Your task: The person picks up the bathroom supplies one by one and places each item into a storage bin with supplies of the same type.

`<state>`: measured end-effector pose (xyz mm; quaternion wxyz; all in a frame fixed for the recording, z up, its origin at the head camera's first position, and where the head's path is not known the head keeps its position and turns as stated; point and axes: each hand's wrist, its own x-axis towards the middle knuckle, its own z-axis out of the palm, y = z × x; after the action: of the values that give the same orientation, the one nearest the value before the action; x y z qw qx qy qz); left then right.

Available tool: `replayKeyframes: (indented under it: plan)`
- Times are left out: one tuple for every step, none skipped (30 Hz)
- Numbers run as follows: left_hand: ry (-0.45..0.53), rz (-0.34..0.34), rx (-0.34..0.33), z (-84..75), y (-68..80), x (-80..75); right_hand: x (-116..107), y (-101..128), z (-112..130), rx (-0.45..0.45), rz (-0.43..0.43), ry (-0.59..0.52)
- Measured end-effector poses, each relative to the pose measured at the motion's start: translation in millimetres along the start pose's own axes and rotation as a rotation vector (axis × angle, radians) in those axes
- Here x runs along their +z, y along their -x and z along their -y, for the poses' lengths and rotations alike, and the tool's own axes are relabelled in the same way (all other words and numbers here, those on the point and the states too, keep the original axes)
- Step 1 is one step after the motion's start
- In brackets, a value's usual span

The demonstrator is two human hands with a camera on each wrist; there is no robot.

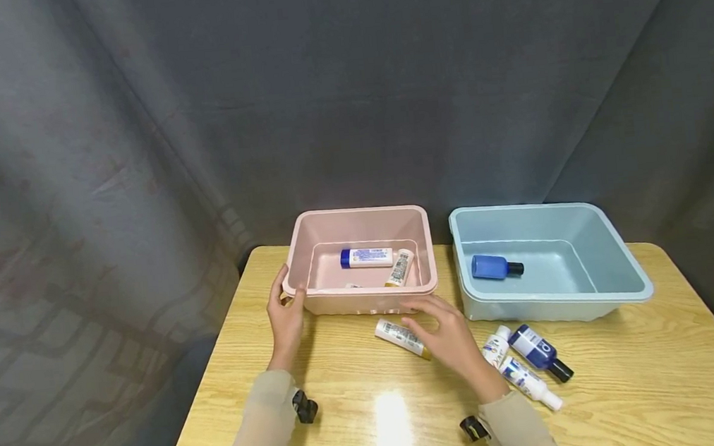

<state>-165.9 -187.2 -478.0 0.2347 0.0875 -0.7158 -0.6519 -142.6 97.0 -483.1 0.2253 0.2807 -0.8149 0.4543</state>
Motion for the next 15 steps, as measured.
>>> replayKeyframes:
  plan:
    - [0.0, 0.001, -0.001, 0.3, 0.1, 0.1, 1, 2, 0, 0.008, 0.004, 0.005]
    - [0.001, 0.002, -0.002, 0.6, 0.2, 0.3, 2, 3, 0, 0.016, 0.006, 0.01]
    - [0.002, 0.001, -0.002, 0.7, 0.3, 0.4, 2, 5, -1, 0.023, 0.011, 0.015]
    - [0.002, 0.0, 0.0, 1.0, 0.3, 0.6, 3, 7, -1, 0.033, 0.018, 0.017]
    - [0.003, -0.001, 0.001, 1.2, 0.5, 0.7, 3, 8, -1, 0.046, 0.024, 0.019]
    - [0.002, -0.003, 0.001, 1.4, 0.6, 0.8, 4, 9, -2, 0.057, 0.03, 0.027]
    - [0.002, -0.005, 0.002, 1.5, 0.8, 1.0, 5, 11, -2, 0.071, 0.037, 0.035]
    - [0.001, -0.007, 0.003, 1.6, 0.8, 1.3, 5, 12, -2, 0.09, 0.046, 0.04]
    - [0.001, -0.009, 0.002, 1.7, 0.7, 1.5, 6, 14, -2, 0.111, 0.056, 0.043]
    - [0.001, -0.01, 0.002, 2.0, 0.6, 1.6, 6, 15, -2, 0.137, 0.068, 0.048]
    - [0.0, -0.01, 0.001, 1.9, 0.6, 1.7, 7, 16, -2, 0.161, 0.082, 0.055]
    - [0.0, -0.011, 0.0, 1.9, 0.5, 1.8, 8, 18, -3, 0.182, 0.096, 0.061]
    - [0.001, -0.011, -0.001, 1.8, 0.4, 1.8, 8, 19, -3, 0.203, 0.107, 0.062]
    - [0.002, -0.01, -0.003, 1.8, 0.2, 1.7, 9, 20, -3, 0.224, 0.118, 0.062]
    - [0.003, -0.009, -0.004, 1.8, 0.1, 1.5, 10, 22, -4, 0.24, 0.126, 0.064]
